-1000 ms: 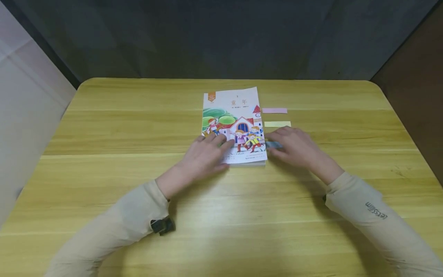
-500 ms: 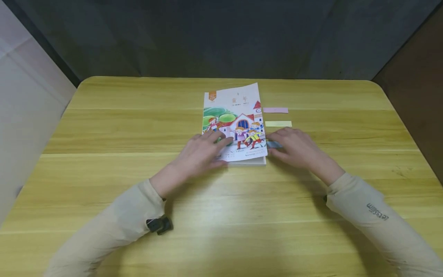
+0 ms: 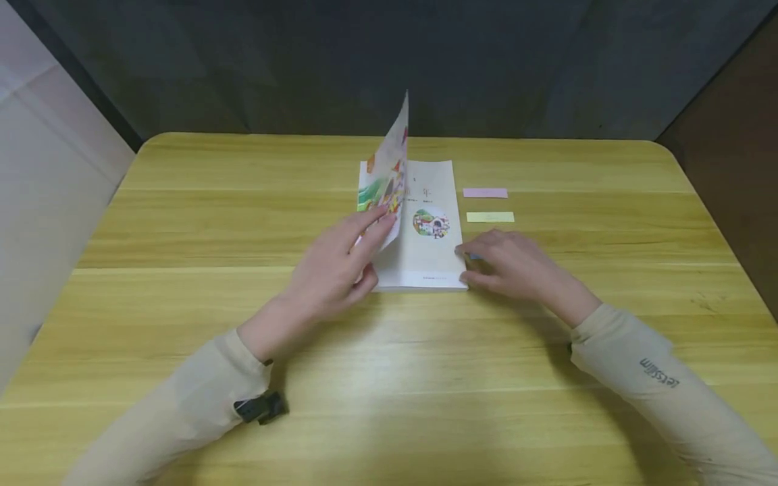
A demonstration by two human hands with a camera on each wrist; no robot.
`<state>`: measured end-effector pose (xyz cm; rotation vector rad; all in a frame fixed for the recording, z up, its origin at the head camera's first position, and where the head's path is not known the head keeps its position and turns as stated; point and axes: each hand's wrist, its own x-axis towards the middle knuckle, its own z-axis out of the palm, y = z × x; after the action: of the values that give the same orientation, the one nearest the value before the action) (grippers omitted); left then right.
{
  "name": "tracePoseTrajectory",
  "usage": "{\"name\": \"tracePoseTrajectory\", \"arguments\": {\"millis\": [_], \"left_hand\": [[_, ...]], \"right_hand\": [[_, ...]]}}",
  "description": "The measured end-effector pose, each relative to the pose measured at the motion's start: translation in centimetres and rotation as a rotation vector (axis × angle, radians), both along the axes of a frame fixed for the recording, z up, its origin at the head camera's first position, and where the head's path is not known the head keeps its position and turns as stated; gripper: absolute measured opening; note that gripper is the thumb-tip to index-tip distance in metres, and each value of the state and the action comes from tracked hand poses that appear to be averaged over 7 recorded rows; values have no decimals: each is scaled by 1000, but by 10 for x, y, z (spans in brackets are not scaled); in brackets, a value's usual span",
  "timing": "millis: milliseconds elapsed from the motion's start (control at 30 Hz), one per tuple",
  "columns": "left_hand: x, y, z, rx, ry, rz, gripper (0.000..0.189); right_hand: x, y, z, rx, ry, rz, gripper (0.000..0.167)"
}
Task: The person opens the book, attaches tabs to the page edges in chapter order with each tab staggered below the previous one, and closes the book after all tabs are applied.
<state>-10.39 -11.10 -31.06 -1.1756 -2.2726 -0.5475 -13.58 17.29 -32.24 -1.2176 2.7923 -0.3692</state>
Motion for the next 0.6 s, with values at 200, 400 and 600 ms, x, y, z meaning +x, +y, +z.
{"name": "tracePoseTrajectory", "arguments": {"millis": [200,400,600], "left_hand": [[-1,-9,4,123,125,18,66],[0,-18,4,178,168,47,65],[5,-29,5,284,248,105,61]], "right_hand": [[1,-2,-1,24,-28,-3,46],[2,-4,-2,47,-37,-11,49],[3,-4,-2,49,-32,-6,49]]}}
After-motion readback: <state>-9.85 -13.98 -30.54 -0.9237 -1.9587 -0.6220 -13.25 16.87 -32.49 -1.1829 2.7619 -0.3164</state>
